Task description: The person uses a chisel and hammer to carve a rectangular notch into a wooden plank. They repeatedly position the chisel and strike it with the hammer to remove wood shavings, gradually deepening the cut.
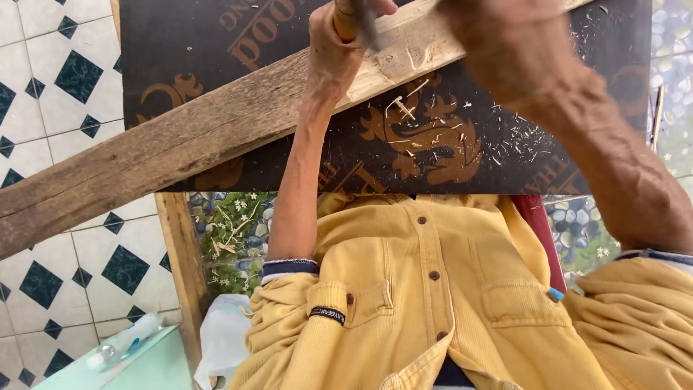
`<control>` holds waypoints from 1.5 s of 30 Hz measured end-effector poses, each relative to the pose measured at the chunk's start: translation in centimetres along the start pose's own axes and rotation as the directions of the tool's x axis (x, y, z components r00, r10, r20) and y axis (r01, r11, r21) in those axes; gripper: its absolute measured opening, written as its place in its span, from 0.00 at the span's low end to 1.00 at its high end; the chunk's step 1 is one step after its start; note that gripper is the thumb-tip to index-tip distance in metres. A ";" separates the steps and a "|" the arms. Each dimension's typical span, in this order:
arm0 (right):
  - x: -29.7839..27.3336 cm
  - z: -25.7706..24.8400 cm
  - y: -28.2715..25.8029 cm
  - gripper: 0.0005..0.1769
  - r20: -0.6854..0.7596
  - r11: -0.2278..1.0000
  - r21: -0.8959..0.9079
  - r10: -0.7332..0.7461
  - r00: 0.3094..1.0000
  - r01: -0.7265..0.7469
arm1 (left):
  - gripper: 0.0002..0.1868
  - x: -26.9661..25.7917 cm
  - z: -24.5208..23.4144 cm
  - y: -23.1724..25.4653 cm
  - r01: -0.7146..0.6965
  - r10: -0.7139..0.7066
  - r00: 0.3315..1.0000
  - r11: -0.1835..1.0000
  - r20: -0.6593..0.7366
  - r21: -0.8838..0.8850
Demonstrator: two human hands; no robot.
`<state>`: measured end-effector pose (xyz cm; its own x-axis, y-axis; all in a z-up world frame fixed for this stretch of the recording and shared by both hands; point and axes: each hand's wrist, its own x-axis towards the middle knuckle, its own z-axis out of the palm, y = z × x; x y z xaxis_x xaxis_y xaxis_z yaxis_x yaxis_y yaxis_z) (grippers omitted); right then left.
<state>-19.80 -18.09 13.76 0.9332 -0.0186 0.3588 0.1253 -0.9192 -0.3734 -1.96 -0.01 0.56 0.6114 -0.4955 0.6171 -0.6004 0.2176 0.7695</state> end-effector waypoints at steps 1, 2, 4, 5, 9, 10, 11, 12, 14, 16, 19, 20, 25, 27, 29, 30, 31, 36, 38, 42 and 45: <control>0.4 0.3 -0.9 0.17 0.221 0.994 -0.046 -0.091 0.971 0.103 | 0.08 0.1 0.3 -0.2 -0.029 0.029 1.000 0.998 0.010 0.050; -0.3 1.0 -0.3 0.17 0.214 0.994 -0.051 -0.084 0.973 0.097 | 0.08 -0.3 0.0 0.0 -0.035 0.035 0.999 0.998 0.017 0.046; -1.0 2.2 0.9 0.21 0.132 0.980 0.169 -0.128 0.983 0.105 | 0.09 -0.5 -0.7 0.4 0.071 -0.072 0.997 0.997 -0.009 -0.014; -1.8 2.3 1.6 0.21 0.126 0.980 0.163 -0.136 0.983 0.114 | 0.09 -0.1 -1.2 0.2 0.061 -0.061 0.998 0.998 -0.013 -0.012; -8.1 4.2 4.1 0.17 0.217 0.976 0.151 0.120 0.969 -0.155 | 0.08 -2.0 -3.7 0.4 0.044 -0.102 0.984 0.935 -0.147 -0.353; -9.8 4.8 4.7 0.14 0.249 0.958 0.154 0.198 0.948 -0.240 | 0.12 -2.5 -4.5 0.6 -0.018 -0.052 0.985 0.916 -0.163 -0.400; -11.3 5.3 5.5 0.14 0.255 0.957 0.155 0.199 0.946 -0.243 | 0.12 -2.9 -4.5 0.8 -0.012 -0.058 0.985 0.916 -0.164 -0.400; -12.5 5.8 6.4 0.14 0.287 0.938 0.119 0.282 0.916 -0.326 | 0.13 -3.1 -4.5 1.0 -0.013 -0.067 0.982 0.909 -0.178 -0.416; -14.4 5.8 7.4 0.14 0.314 0.911 0.080 0.362 0.878 -0.404 | 0.15 -3.3 -4.7 0.6 -0.018 -0.074 0.978 0.902 -0.195 -0.432; -15.6 5.1 7.7 0.16 0.329 0.891 -0.027 0.437 0.837 -0.454 | 0.12 -3.5 -5.2 -0.6 -0.096 -0.026 0.958 0.911 -0.287 -0.402; -17.5 4.8 8.8 0.18 0.343 0.873 -0.057 0.472 0.812 -0.484 | 0.08 -5.3 -7.9 0.6 -0.059 -0.168 0.926 0.821 -0.339 -0.567; -17.6 4.9 8.8 0.18 0.343 0.872 -0.054 0.474 0.811 -0.487 | 0.08 -5.3 -7.9 1.0 -0.055 -0.169 0.927 0.822 -0.335 -0.567; -17.5 5.4 8.1 0.23 0.374 0.836 -0.243 0.549 0.748 -0.492 | 0.04 -4.3 -7.3 0.7 -0.014 -0.195 0.936 0.812 -0.293 -0.584; -17.8 5.6 8.5 0.22 0.367 0.847 -0.231 0.532 0.763 -0.479 | 0.07 -3.5 -6.6 0.2 -0.007 -0.150 0.956 0.847 -0.253 -0.532; -18.0 5.7 8.7 0.22 0.367 0.860 -0.216 0.511 0.778 -0.463 | 0.09 -3.0 -5.5 0.0 -0.001 -0.112 0.971 0.881 -0.211 -0.472; -18.0 5.8 8.7 0.22 0.361 0.864 -0.223 0.504 0.785 -0.452 | 0.09 -2.6 -4.8 0.0 0.034 -0.128 0.972 0.906 -0.198 -0.422; -18.0 5.8 8.7 0.22 0.356 0.867 -0.230 0.497 0.791 -0.442 | 0.12 -2.3 -4.0 0.0 0.068 -0.146 0.972 0.927 -0.186 -0.370; -18.1 5.8 8.4 0.21 0.338 0.863 -0.223 0.505 0.794 -0.453 | 0.05 -0.9 -0.2 -1.4 0.051 -0.049 0.995 0.998 -0.089 0.021; -17.5 5.3 7.8 0.21 0.331 0.862 -0.212 0.507 0.796 -0.461 | 0.06 -0.6 0.2 -1.3 -0.009 0.022 0.994 0.992 -0.110 0.123; -14.3 2.3 6.6 0.14 0.176 0.930 -0.045 0.366 0.914 -0.364 | 0.07 0.5 0.2 0.6 0.045 -0.045 0.999 0.999 -0.018 0.003; -9.9 -1.0 4.6 0.12 -0.125 0.983 0.160 0.111 0.986 -0.091 | 0.06 0.3 0.3 0.3 0.031 -0.031 0.999 0.999 0.007 0.041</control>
<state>-28.76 -22.52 9.32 0.8921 -0.1694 0.4189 0.0923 -0.8391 -0.5360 -2.12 -0.32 0.91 0.6261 -0.5077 0.5918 -0.6019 0.1679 0.7807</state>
